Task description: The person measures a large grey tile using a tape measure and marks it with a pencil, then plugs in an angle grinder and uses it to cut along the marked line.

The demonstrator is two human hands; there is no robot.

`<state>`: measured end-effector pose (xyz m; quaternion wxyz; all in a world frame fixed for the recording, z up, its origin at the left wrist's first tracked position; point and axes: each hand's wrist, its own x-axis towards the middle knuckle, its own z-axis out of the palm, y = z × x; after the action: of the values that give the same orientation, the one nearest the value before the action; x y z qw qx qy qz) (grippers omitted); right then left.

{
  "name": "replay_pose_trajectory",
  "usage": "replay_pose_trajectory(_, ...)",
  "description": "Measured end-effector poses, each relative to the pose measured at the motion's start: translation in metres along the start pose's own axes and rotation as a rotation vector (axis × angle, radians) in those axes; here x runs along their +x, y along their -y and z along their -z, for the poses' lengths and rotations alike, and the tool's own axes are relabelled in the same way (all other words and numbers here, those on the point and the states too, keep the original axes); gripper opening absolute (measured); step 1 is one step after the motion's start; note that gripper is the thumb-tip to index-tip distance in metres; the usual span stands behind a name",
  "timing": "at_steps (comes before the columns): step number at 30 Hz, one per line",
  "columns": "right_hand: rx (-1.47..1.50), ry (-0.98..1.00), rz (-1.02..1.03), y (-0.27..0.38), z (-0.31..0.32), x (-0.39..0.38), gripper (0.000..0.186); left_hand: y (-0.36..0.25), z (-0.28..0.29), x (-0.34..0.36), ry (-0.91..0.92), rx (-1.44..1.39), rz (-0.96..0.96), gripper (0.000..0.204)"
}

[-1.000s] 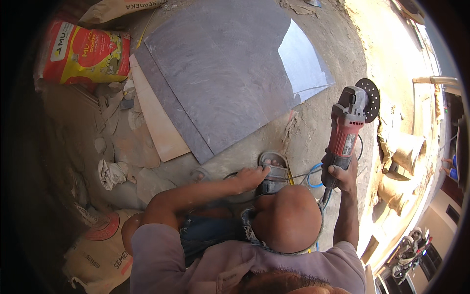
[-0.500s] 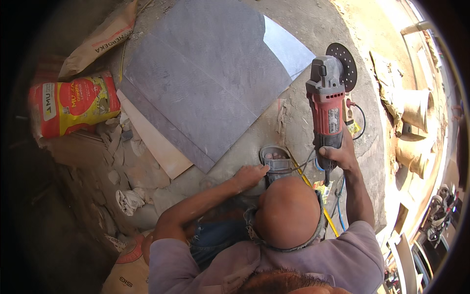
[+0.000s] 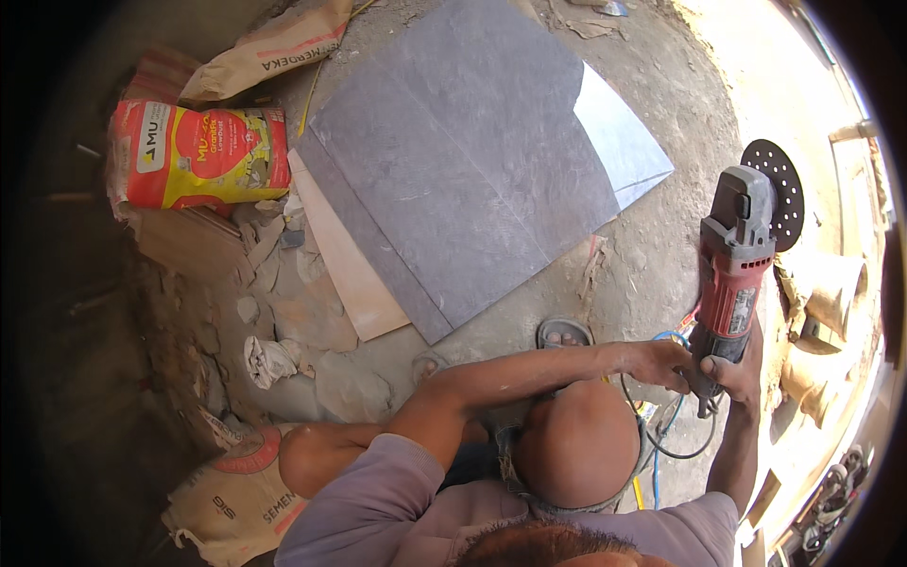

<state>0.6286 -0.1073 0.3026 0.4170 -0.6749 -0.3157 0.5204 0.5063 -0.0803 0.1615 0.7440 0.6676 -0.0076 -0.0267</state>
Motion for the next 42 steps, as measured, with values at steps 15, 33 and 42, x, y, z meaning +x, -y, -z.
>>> replay_pose_trajectory(15,-0.029,0.122,-0.077,-0.069,-0.036,0.039,0.093,0.038,0.074,-0.114,-0.667,-0.885,-0.032,0.085)
replay_pose_trajectory(33,0.194,0.307,-0.185,-0.091,-0.092,0.054,0.072,-0.002,0.071,-0.111,-0.866,-0.638,-0.191,0.083)
replay_pose_trajectory(42,0.251,0.404,-0.146,-0.086,-0.111,0.052,0.067,0.035,0.063,-0.121,-0.904,-0.769,-0.250,0.076)
